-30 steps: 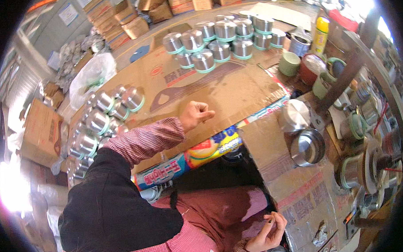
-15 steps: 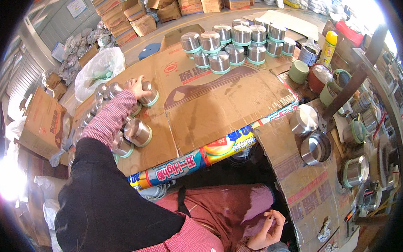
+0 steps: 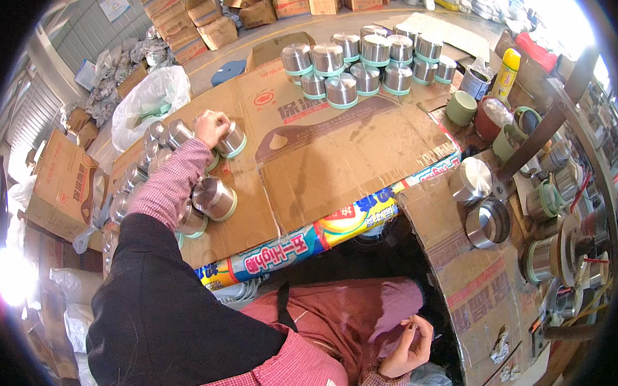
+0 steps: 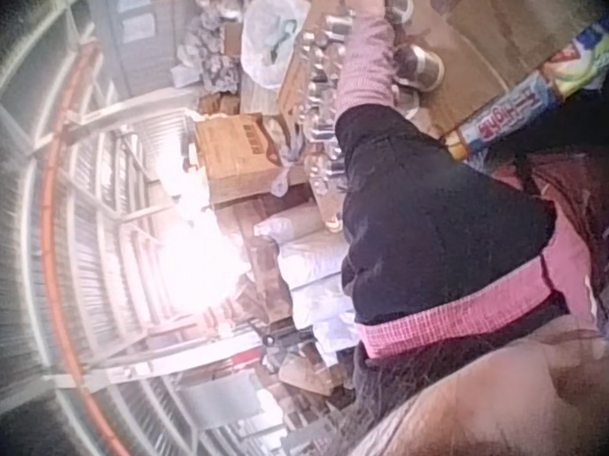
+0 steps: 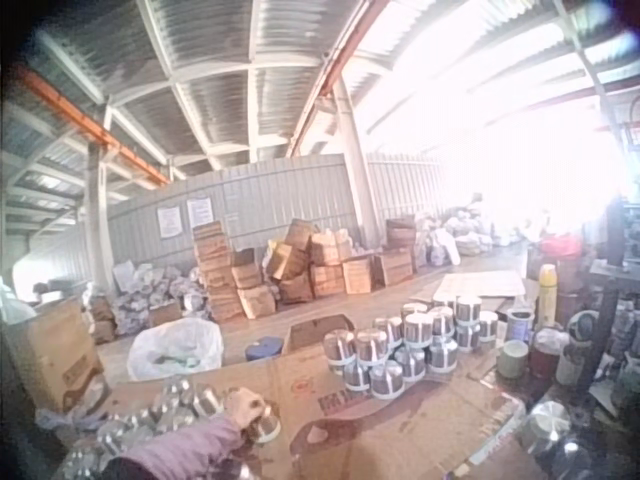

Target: The person repeatedly picks up metal cups and green plastic rings, presses the rings onto the cup rims, and places the assembled units on a cardboard sheet. The person occasionally separates a ring from a cup and reassembles it. The workspace contains stacks of finished units and a plastic bag of loose rings.

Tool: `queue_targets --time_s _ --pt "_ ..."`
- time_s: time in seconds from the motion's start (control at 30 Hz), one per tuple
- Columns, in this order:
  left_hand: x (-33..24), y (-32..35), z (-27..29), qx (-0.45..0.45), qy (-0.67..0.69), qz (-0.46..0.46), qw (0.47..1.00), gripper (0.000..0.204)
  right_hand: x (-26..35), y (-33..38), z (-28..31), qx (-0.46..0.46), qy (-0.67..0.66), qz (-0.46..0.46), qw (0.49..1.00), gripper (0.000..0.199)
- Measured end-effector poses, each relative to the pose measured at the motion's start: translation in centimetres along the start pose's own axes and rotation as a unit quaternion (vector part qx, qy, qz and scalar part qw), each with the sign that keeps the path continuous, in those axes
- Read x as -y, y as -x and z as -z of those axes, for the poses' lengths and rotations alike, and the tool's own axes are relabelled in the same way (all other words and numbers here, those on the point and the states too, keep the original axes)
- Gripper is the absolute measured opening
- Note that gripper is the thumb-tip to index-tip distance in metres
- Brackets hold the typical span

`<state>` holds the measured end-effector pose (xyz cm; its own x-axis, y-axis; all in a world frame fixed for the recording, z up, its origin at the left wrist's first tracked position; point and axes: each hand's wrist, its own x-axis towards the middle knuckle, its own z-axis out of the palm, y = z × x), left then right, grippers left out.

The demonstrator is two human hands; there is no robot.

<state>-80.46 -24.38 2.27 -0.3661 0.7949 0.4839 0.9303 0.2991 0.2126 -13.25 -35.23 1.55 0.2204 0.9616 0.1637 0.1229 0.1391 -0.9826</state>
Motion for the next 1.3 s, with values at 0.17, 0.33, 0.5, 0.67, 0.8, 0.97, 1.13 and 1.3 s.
queue_targets --time_s 0.17,0.33,0.5,0.67,0.8,0.97,1.13,1.3 --pt "2.2 -4.2 3.3 -0.148 0.272 0.12 0.943 0.005 -0.4 0.1 0.2 0.012 0.0 -0.01 1.0 0.015" --pt "2.4 -6.7 6.6 -0.221 0.364 0.174 0.888 0.005 -0.6 0.0 0.0 0.008 -0.032 -0.031 0.999 0.016" --pt "2.5 -4.5 2.2 0.077 0.119 0.134 0.981 0.045 -1.1 0.4 -0.6 0.034 -0.047 -0.037 0.998 0.014" --pt "2.9 -0.6 -2.6 0.24 -0.076 0.029 0.967 0.107 -1.6 0.7 0.1 0.031 -0.053 -0.067 0.996 0.017" --pt "-3.9 0.1 -1.8 0.238 -0.001 -0.009 0.971 0.115 -1.7 0.1 0.4 0.028 -0.019 -0.044 0.998 0.017" --pt "-15.3 4.1 -1.3 0.27 0.092 -0.246 0.926 0.12 -1.5 -2.7 0.9 0.03 0.044 0.042 0.998 0.019" --pt "-17.9 6.7 -3.9 0.249 0.336 -0.145 0.897 0.127 -1.8 -7.8 4.2 -0.083 0.018 0.036 0.996 0.024" --pt "-20.2 7.0 -4.5 0.223 0.444 -0.067 0.865 0.133 -4.9 -17.6 9.1 -0.25 0.015 0.096 0.963 0.069"
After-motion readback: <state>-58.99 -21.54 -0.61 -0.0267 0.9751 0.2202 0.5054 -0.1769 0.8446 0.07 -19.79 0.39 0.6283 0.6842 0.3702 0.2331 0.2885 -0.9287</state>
